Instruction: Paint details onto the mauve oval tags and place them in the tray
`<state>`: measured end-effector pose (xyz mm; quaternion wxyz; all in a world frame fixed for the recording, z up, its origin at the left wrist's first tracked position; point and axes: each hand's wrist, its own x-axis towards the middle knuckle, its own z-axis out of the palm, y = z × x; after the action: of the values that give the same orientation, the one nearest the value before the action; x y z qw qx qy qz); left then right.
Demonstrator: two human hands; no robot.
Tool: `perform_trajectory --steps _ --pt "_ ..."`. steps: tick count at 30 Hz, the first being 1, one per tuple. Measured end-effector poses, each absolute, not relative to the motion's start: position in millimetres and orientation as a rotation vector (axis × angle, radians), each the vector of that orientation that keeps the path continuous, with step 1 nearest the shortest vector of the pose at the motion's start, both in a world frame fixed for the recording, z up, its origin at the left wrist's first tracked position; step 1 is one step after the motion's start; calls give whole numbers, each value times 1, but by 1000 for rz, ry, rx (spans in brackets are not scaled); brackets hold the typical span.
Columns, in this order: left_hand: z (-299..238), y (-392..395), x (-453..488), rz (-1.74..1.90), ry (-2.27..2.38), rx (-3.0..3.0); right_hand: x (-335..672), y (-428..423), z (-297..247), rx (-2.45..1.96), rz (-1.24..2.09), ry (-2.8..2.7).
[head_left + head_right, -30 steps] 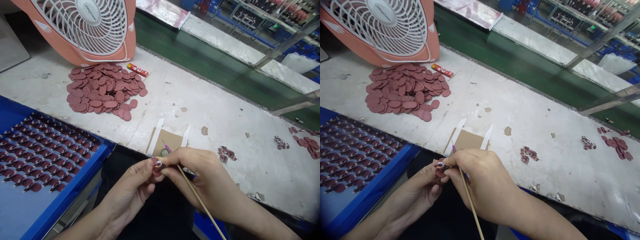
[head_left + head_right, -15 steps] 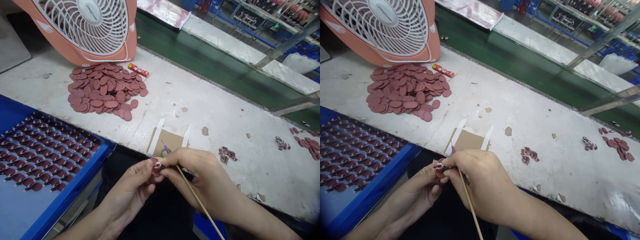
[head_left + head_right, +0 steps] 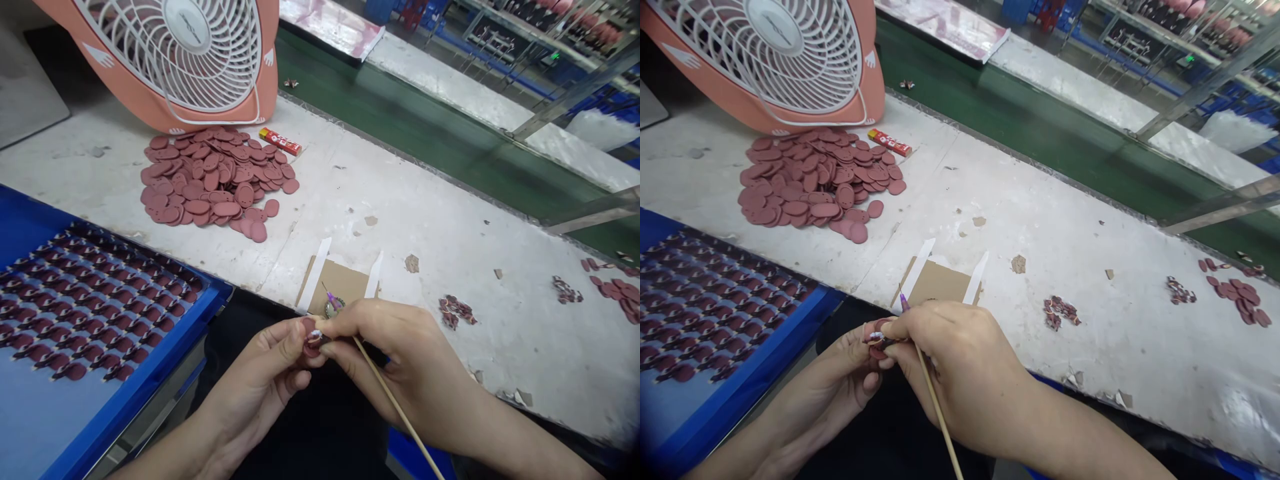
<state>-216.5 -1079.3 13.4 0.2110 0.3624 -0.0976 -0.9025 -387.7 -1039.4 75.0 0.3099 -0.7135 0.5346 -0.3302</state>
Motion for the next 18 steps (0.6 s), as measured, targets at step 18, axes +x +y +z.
perform_trajectory --steps 18 --pt "26 -1107 -197 -2198 -961 751 -386 -1031 64 -2297 -1071 1387"
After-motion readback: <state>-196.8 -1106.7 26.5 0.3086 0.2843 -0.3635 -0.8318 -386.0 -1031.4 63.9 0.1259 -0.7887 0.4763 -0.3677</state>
